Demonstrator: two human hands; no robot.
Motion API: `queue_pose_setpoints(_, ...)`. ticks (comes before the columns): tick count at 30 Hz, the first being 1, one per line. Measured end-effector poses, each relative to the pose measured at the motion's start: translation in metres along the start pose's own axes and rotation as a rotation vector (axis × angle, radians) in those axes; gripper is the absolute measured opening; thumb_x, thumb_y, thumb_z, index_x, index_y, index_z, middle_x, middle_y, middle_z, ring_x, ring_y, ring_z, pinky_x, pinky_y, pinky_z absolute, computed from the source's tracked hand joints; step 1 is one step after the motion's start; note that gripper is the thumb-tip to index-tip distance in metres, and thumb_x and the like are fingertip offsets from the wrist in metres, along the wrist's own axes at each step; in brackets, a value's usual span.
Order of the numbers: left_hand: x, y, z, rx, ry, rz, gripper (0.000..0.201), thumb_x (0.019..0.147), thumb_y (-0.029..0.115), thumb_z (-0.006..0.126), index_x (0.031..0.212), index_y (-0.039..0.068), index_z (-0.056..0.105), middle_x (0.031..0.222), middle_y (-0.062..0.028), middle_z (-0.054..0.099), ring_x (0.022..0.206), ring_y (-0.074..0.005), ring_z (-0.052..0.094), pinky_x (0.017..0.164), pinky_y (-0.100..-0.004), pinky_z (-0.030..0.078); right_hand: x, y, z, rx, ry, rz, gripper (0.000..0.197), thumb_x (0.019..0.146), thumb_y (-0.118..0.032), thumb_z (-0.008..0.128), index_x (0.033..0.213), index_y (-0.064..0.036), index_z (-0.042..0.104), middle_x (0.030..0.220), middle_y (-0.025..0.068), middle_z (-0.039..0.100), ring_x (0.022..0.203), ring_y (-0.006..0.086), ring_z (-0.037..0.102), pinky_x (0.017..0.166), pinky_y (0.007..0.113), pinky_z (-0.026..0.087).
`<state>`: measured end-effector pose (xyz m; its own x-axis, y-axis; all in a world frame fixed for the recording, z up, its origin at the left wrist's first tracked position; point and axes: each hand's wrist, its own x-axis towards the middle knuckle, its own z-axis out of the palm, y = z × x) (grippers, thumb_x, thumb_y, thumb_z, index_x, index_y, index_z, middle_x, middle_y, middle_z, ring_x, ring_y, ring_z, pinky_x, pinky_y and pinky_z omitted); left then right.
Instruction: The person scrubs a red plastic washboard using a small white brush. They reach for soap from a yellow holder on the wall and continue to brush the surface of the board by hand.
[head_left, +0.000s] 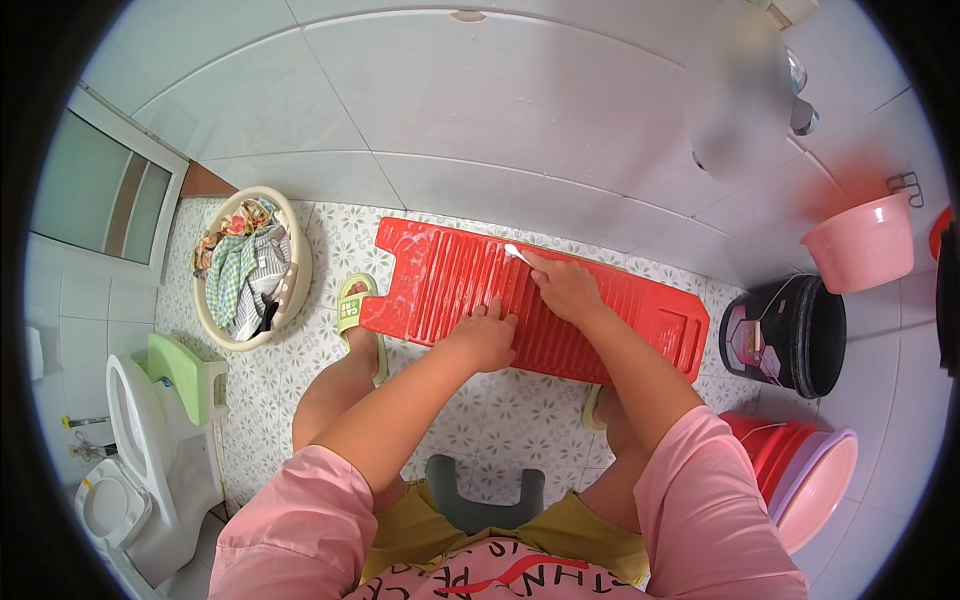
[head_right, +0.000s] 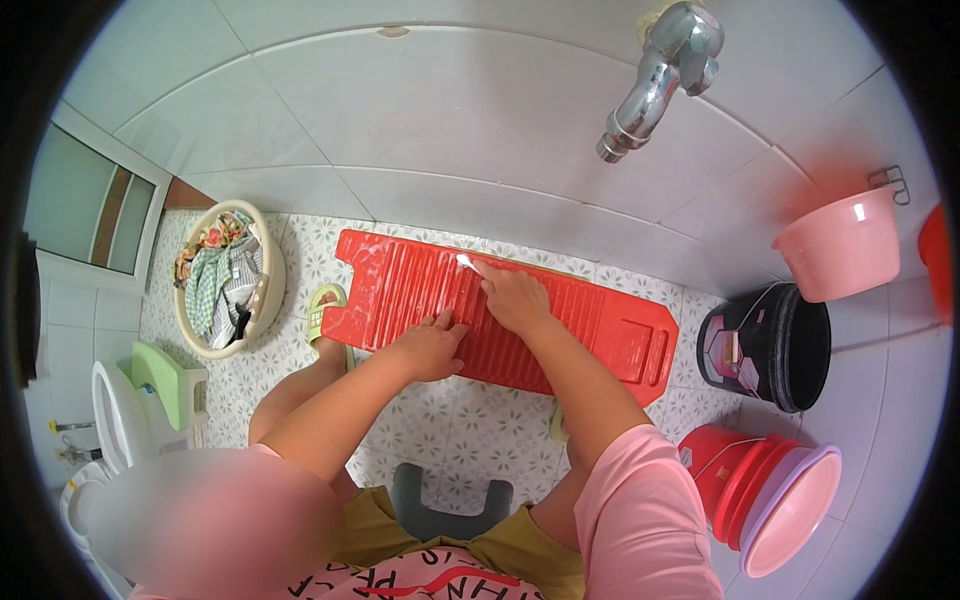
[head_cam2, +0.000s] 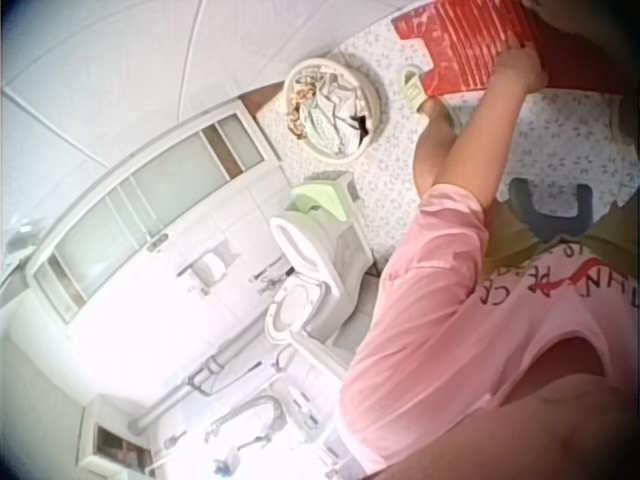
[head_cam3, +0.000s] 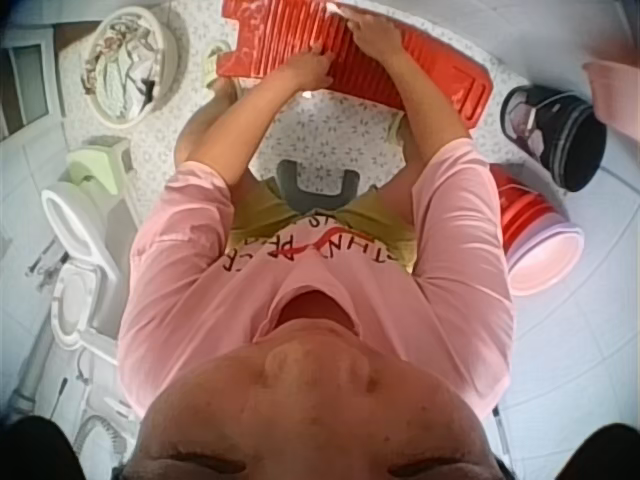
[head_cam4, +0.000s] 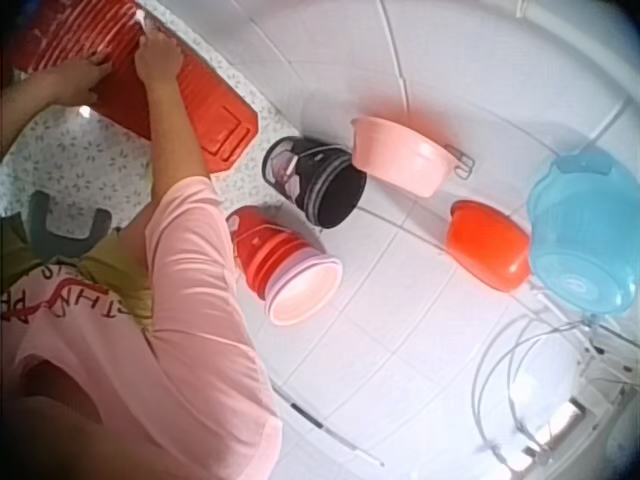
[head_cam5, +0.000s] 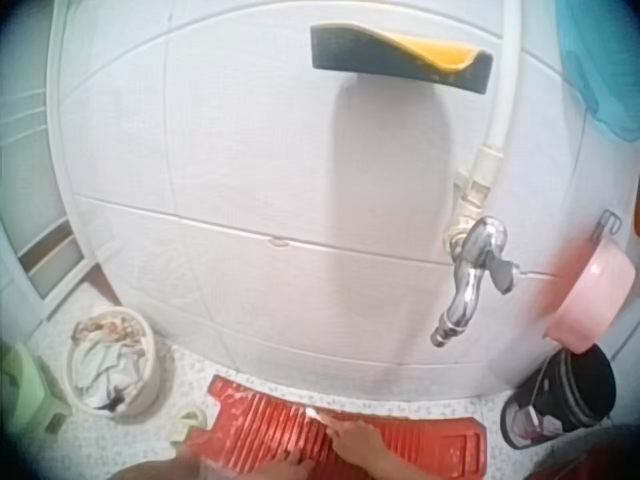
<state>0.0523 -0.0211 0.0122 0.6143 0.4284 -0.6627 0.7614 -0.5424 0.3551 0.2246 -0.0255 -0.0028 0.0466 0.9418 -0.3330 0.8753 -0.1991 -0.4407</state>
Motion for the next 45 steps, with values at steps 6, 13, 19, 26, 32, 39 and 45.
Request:
queue_pose_setpoints(6,0.0,-0.001,0.001,-0.007,0.006,0.011,0.065,0.082,0.033,0.06,0.137,0.007,0.037,0.145,-0.0283,0.023,0.127,-0.0459,0.035,0.105,-0.0467,0.033,0.001,0.008,0.002,0.069,-0.016,-0.044,0.043,0.093,-0.023,0.041,0.134,-0.0308,0.043,0.097,0.0168,0.064,0.09,0.0372,0.06,0.079,0.049,0.047)
queue_pose_setpoints(13,-0.001,-0.001,-0.001,-0.006,0.001,0.008,0.065,0.082,0.032,0.06,0.136,0.006,0.037,0.144,-0.0296,0.023,0.128,-0.0453,0.034,0.105,-0.0463,0.032,-0.007,0.001,0.01,0.12,-0.021,-0.048,0.046,0.094,-0.022,0.039,0.14,-0.0234,0.034,0.096,0.0247,0.063,0.087,0.0439,0.059,0.08,0.053,0.045)
queue_pose_setpoints(19,0.001,0.001,0.0,0.005,0.005,0.012,0.064,0.082,0.033,0.06,0.135,0.005,0.038,0.144,-0.03,0.023,0.129,-0.0444,0.034,0.105,-0.0462,0.033,-0.011,0.003,0.026,0.189,0.027,-0.009,0.046,0.095,-0.023,0.039,0.14,-0.0211,0.033,0.095,0.0265,0.062,0.087,0.0453,0.059,0.081,0.053,0.045)
queue_pose_setpoints(26,-0.001,0.002,-0.001,0.01,0.008,0.013,0.065,0.082,0.033,0.06,0.135,0.004,0.038,0.143,-0.0299,0.024,0.129,-0.0443,0.034,0.104,-0.0457,0.034,-0.022,0.011,0.039,0.259,-0.025,-0.027,0.05,0.095,-0.025,0.04,0.142,-0.0165,0.025,0.098,0.0273,0.062,0.089,0.0452,0.059,0.081,0.054,0.043)
queue_pose_setpoints(32,-0.002,0.001,0.0,0.015,0.008,0.004,0.065,0.081,0.033,0.06,0.135,0.005,0.038,0.143,-0.0299,0.025,0.128,-0.0449,0.036,0.104,-0.0452,0.034,-0.013,0.001,0.015,0.208,-0.01,0.014,0.051,0.095,-0.022,0.041,0.142,-0.0211,0.022,0.092,0.0247,0.063,0.084,0.0428,0.06,0.076,0.051,0.045)
queue_pose_setpoints(39,-0.001,-0.001,0.002,0.019,0.013,0.012,0.064,0.081,0.033,0.06,0.135,0.006,0.039,0.143,-0.0301,0.024,0.127,-0.0452,0.037,0.104,-0.0459,0.034,-0.022,0.01,0.026,-0.032,0.073,-0.143,0.046,0.094,-0.022,0.045,0.139,-0.0286,0.038,0.083,0.0178,0.054,0.073,0.034,0.057,0.067,0.045,0.047)
queue_pose_setpoints(45,0.0,0.001,0.001,0.012,0.018,0.018,0.063,0.081,0.033,0.061,0.133,0.005,0.04,0.143,-0.0301,0.025,0.126,-0.0449,0.037,0.104,-0.0467,0.034,-0.016,0.01,0.025,-0.028,0.198,-0.114,0.04,0.092,-0.023,0.048,0.131,-0.0265,0.048,0.091,0.0187,0.054,0.075,0.037,0.06,0.067,0.048,0.049)
